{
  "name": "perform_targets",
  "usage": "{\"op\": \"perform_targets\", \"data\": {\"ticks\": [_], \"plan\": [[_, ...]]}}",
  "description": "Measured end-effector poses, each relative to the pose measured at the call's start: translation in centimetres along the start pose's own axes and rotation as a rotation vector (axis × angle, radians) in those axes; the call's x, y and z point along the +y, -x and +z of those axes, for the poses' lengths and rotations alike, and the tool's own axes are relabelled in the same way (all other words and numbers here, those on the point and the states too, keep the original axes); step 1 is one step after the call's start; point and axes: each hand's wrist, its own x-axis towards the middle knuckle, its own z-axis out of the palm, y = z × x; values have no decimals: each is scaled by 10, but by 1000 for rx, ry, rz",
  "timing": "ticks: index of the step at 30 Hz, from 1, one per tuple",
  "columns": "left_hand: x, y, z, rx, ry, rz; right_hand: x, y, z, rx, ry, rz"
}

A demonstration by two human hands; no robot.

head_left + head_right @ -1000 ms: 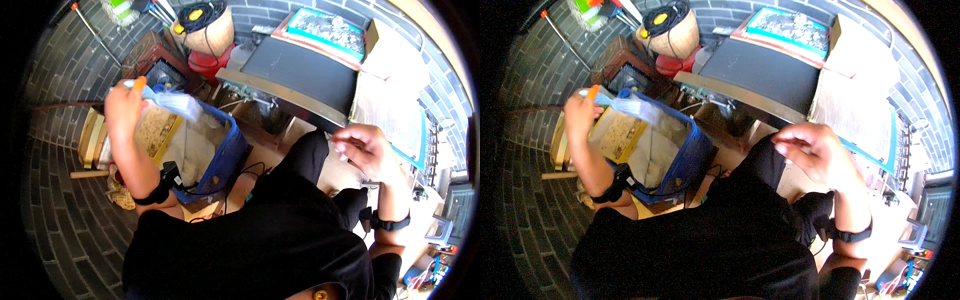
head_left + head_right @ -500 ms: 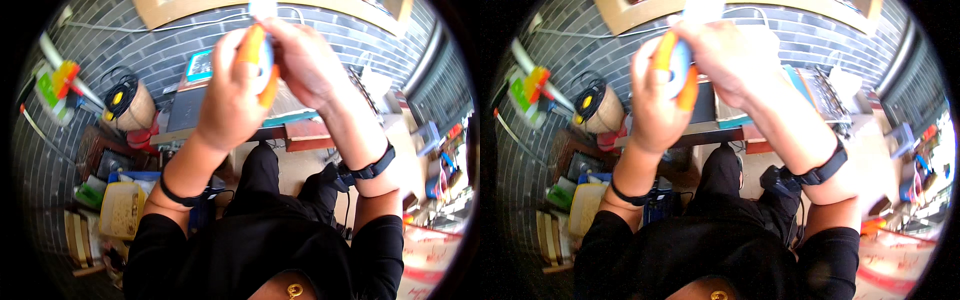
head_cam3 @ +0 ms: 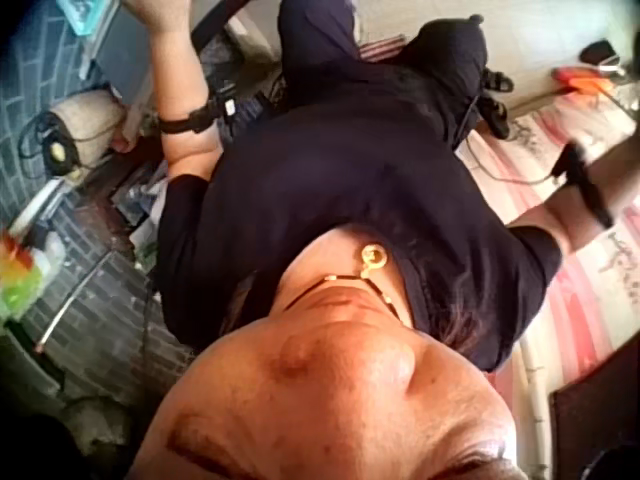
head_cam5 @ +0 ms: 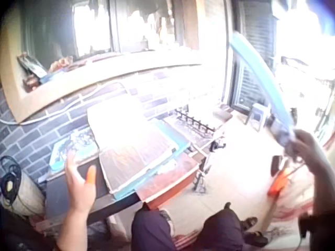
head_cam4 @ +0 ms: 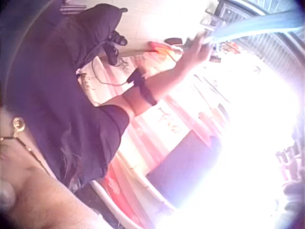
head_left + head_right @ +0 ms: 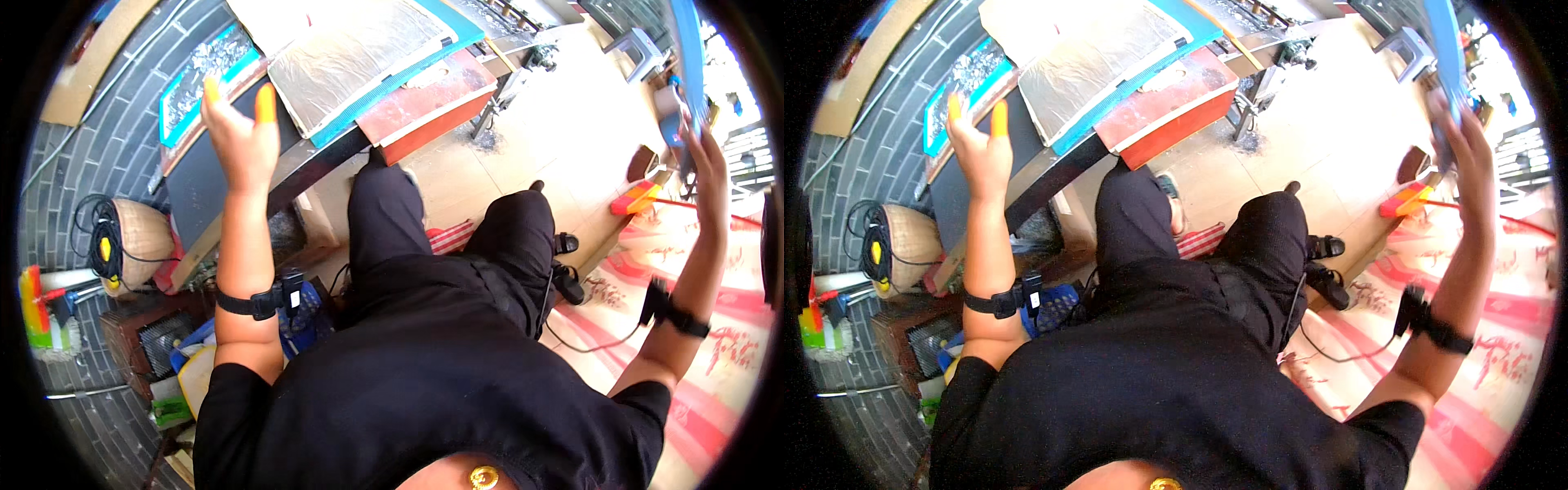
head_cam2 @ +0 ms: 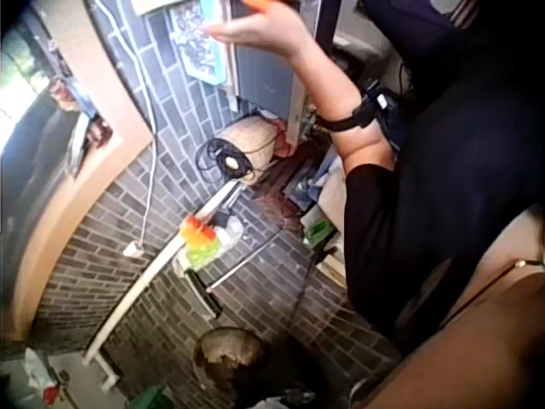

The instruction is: The person uses a yellow squeegee and a wooden stick to smooth and press down plastic-wrapped rectangular items on a workbench. They repeatedly move the items and apply pressure with the tools to flatten the surfaces.

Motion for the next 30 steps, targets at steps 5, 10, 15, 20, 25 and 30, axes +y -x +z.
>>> {"op": "perform_targets", "data": {"ticks": [5,10,15,20,25,30], "plan": [[-66,78,12,-400,-552,-532,121,23,-47,139,337,326],[-75,76,25,-298,-634,-389,277,21,-5,-334,496,323],[-79,79,20,-337,-615,-399,302,-17,148,-878,570,393],[-78,79,19,-327,-654,-386,346,-37,288,-1096,600,69],[-76,76,20,-366,-651,-439,355,-48,385,-1421,767,-177],[-82,79,15,-365,-659,-389,373,-19,450,-1646,873,-386]]}}
